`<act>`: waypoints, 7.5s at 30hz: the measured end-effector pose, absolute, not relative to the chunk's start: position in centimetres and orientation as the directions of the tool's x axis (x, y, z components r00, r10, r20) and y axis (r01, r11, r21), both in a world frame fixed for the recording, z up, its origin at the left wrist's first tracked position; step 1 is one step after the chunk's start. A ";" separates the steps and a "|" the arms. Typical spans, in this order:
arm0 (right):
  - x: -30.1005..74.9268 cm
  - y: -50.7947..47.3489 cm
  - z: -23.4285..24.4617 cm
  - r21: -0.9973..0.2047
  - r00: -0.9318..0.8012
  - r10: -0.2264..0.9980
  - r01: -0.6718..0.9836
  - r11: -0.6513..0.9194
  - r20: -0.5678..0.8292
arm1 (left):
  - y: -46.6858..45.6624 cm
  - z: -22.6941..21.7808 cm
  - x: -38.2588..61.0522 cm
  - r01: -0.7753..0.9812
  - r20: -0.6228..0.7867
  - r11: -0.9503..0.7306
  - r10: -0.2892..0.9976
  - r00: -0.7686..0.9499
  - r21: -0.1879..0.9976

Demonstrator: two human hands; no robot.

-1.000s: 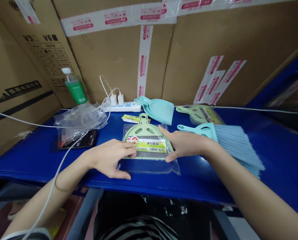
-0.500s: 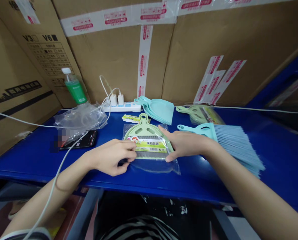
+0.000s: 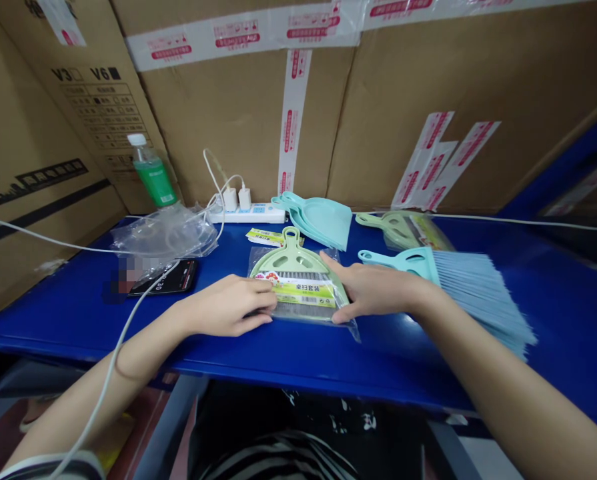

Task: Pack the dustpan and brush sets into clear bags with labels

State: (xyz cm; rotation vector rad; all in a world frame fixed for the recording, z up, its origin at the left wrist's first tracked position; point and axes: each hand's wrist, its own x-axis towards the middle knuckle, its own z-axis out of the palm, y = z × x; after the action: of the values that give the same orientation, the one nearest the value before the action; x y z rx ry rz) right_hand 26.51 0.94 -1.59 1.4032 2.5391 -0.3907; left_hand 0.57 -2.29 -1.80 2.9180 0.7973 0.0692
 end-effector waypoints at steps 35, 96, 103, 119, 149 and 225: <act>24.7 -1.0 0.4 0.028 -0.409 0.860 0.899 0.437 -0.306 | -2.1 -2.1 0.9 0.517 0.092 -0.847 0.529 0.844 0.124; 24.6 -1.0 -0.1 -0.044 -0.500 0.814 0.858 0.511 -0.296 | -1.3 -3.9 1.1 0.666 0.267 -0.728 0.617 0.740 -0.162; 24.3 -1.0 -0.2 -0.053 -0.498 0.818 0.861 0.506 -0.288 | -1.6 -3.7 1.6 0.566 0.214 -0.808 0.531 0.820 -0.163; 24.1 -1.3 0.0 0.092 -0.521 0.838 0.838 0.538 -0.161 | -1.5 -3.9 1.7 0.612 0.189 -0.783 0.587 0.787 -0.114; 23.4 0.4 -2.0 -0.116 -0.547 0.831 0.836 0.536 -0.107 | -1.8 -3.1 2.0 0.654 0.135 -0.743 0.640 0.757 -0.142; 25.6 -0.6 0.5 -0.086 -0.580 0.757 0.807 0.584 -0.302 | -1.6 -2.5 1.1 0.631 0.122 -0.734 0.623 0.773 -0.253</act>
State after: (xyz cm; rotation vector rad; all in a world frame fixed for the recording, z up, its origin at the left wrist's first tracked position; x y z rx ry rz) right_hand 25.59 -0.64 0.54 1.2977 2.5822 -0.3151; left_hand 1.09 -1.62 -2.50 3.2203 1.1643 0.0503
